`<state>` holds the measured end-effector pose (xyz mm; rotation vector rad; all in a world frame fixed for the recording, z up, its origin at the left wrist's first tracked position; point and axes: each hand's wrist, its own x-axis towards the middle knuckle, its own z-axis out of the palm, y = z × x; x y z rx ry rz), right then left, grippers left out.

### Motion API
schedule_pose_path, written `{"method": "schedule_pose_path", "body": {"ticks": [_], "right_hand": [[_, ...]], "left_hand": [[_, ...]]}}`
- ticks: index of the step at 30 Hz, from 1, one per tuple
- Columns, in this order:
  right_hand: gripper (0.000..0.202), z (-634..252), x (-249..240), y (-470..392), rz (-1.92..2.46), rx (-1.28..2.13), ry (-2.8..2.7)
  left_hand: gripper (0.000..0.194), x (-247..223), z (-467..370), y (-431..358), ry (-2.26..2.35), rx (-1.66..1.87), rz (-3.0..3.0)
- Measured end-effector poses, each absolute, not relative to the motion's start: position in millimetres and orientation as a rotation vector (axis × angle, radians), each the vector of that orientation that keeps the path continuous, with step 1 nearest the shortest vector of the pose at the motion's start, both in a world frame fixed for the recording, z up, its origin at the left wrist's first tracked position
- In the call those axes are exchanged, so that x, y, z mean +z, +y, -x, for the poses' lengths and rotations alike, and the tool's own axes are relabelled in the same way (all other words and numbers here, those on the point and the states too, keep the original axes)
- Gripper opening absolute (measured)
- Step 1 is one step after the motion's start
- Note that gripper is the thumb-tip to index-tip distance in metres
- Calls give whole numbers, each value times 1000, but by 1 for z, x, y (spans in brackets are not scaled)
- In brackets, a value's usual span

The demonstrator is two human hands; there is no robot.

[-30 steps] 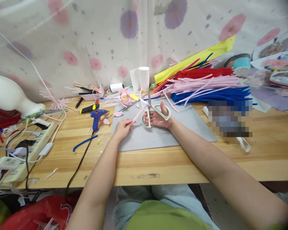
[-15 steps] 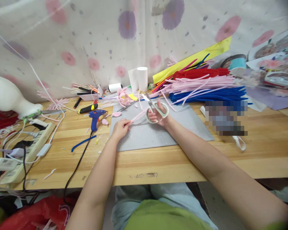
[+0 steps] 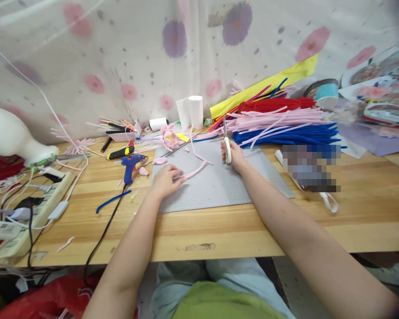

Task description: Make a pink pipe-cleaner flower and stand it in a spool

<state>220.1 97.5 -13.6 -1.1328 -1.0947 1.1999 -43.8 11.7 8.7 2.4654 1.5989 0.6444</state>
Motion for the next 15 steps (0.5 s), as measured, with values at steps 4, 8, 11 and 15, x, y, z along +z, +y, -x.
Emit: {"method": "schedule_pose_path", "body": {"ticks": [4,8,11,15], "right_hand": [[37,-222,-14,101,1109,1250,-1006],[36,-225,-17,106,1092,1298,-898],[35,-224,-16,105,1083,1290,-897],[37,-222,-13,102,1077,1284,-901]], "left_hand": [[29,22,44,38,2012,1045,-2109],[55,40,39,85,2398,1194,-1631],[67,45,30,117,2435,1086,-1431],[56,40,23,141,2430,1049,-1423]]}}
